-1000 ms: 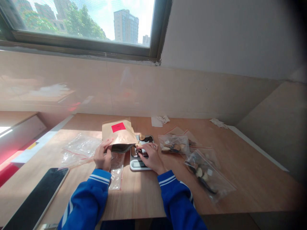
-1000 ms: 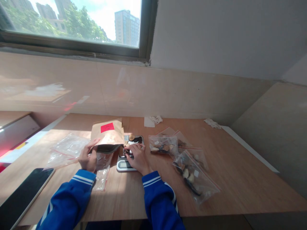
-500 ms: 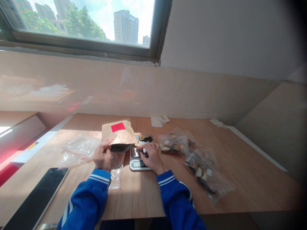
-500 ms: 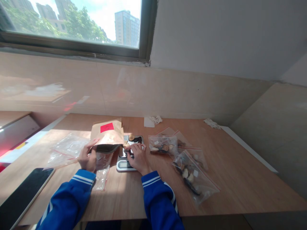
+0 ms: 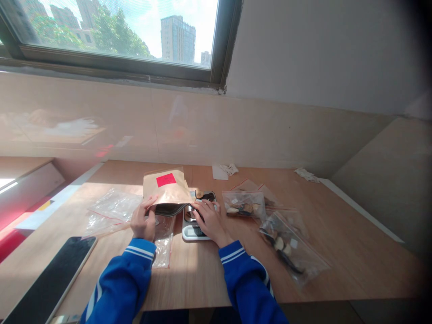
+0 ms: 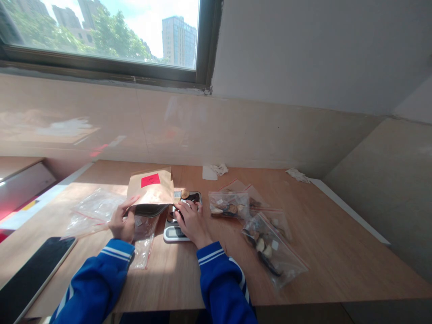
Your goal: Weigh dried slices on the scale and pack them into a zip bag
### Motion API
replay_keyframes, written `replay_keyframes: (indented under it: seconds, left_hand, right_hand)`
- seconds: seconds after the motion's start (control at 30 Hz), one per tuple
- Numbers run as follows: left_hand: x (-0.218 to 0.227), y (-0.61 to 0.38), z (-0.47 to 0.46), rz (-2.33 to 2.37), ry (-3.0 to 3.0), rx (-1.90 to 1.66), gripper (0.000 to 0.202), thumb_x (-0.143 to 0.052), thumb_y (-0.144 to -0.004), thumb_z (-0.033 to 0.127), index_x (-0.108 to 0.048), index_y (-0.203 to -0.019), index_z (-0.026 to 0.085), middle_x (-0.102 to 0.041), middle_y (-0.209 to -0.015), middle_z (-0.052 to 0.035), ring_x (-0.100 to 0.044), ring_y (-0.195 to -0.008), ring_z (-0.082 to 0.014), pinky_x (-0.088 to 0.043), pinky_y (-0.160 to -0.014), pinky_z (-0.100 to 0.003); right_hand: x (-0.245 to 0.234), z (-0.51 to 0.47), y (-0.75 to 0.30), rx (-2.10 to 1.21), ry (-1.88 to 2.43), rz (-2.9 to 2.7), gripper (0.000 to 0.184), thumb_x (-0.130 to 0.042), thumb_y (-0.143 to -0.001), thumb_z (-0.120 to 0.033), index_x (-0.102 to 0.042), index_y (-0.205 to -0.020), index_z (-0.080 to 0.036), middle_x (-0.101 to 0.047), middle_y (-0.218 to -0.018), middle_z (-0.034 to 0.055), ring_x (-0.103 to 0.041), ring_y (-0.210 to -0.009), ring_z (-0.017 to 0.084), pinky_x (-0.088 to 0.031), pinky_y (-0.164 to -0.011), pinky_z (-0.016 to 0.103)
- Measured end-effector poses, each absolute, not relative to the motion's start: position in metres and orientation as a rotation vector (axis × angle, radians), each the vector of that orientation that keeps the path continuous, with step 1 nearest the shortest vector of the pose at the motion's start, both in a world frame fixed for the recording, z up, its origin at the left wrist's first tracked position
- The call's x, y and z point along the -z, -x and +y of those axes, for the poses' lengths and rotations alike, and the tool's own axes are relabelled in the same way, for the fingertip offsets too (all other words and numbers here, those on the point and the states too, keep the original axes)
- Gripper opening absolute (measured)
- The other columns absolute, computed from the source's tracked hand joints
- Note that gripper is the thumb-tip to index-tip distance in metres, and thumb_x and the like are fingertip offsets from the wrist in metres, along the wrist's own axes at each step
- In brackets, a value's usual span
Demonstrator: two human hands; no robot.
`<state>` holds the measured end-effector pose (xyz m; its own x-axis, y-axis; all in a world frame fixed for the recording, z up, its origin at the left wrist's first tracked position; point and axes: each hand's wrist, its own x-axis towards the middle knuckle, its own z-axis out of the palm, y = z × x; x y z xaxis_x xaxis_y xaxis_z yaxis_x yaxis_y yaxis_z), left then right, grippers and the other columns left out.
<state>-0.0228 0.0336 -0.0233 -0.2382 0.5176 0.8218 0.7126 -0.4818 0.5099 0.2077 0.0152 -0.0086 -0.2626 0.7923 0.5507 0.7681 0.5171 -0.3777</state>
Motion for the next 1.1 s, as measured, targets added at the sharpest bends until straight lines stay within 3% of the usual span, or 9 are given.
replay_keyframes:
  seconds: [0.2,0.43,0.63,0.77,0.83,0.97,1.1]
  left_hand:
    - [0.023,0.023,0.035,-1.464,1.817,1.798,0.024,-0.054,-0.085,0.014,-0.066,-0.105,0.017,-0.071,-0.105,-0.0058,-0.064,-0.103,-0.0208,-0.051,-0.092,-0.036]
    - [0.024,0.023,0.035,-1.491,1.804,1.825,0.025,-0.055,-0.085,0.014,-0.067,-0.106,0.020,-0.071,-0.105,-0.0060,-0.064,-0.103,-0.0210,-0.051,-0.091,-0.037]
    - [0.025,0.023,0.035,-1.512,1.814,1.821,0.026,-0.054,-0.085,0.014,-0.067,-0.106,0.020,-0.071,-0.104,-0.0064,-0.064,-0.105,-0.0212,-0.051,-0.093,-0.037]
    - [0.025,0.023,0.035,-1.506,1.807,1.833,0.025,-0.054,-0.085,0.015,-0.067,-0.105,0.021,-0.071,-0.102,-0.0044,-0.064,-0.104,-0.0199,-0.051,-0.093,-0.036]
    - [0.024,0.022,0.035,-1.521,1.788,1.840,0.025,-0.053,-0.085,0.016,-0.067,-0.105,0.022,-0.071,-0.102,-0.0039,-0.064,-0.104,-0.0196,-0.051,-0.092,-0.036]
    - [0.021,0.019,0.035,-1.527,1.773,1.843,0.024,-0.053,-0.085,0.017,-0.068,-0.104,0.022,-0.071,-0.102,-0.0041,-0.065,-0.102,-0.0199,-0.051,-0.092,-0.036]
    - [0.020,0.018,0.033,-1.560,1.792,1.857,0.025,-0.052,-0.085,0.016,-0.067,-0.105,0.021,-0.071,-0.104,-0.0051,-0.065,-0.103,-0.0213,-0.051,-0.092,-0.038]
  right_hand:
    - [0.004,0.011,-0.222,-0.043,1.291,-1.945,0.033,-0.042,-0.093,-0.018,-0.056,-0.121,-0.027,-0.058,-0.127,0.0032,-0.047,-0.117,0.021,-0.025,-0.098,0.039]
    - [0.009,0.006,-0.239,-0.084,1.406,-1.811,0.029,-0.054,-0.083,-0.021,-0.059,-0.112,-0.022,-0.056,-0.109,0.0076,-0.049,-0.106,0.024,-0.034,-0.090,0.037]
    - [0.017,0.013,-0.238,-0.030,1.454,-1.759,0.026,-0.048,-0.091,-0.028,-0.058,-0.114,-0.022,-0.057,-0.109,0.0071,-0.049,-0.106,0.023,-0.034,-0.089,0.037]
    - [0.021,0.013,-0.247,-0.017,1.502,-1.722,0.023,-0.042,-0.094,-0.027,-0.065,-0.099,-0.023,-0.058,-0.107,0.0071,-0.050,-0.101,0.023,-0.034,-0.086,0.039]
    - [0.017,0.009,-0.249,-0.031,1.507,-1.683,0.024,-0.042,-0.094,-0.027,-0.065,-0.101,-0.023,-0.057,-0.108,0.0076,-0.051,-0.101,0.024,-0.035,-0.087,0.041]
    - [-0.006,-0.013,-0.225,-0.052,1.310,-1.606,0.027,-0.039,-0.094,-0.023,-0.060,-0.110,-0.022,-0.058,-0.107,0.0090,-0.052,-0.106,0.023,-0.039,-0.093,0.042]
    - [-0.027,-0.041,-0.172,-0.173,1.018,-1.796,0.030,-0.041,-0.089,-0.014,-0.060,-0.110,-0.024,-0.062,-0.107,0.0064,-0.055,-0.106,0.019,-0.045,-0.093,0.036]
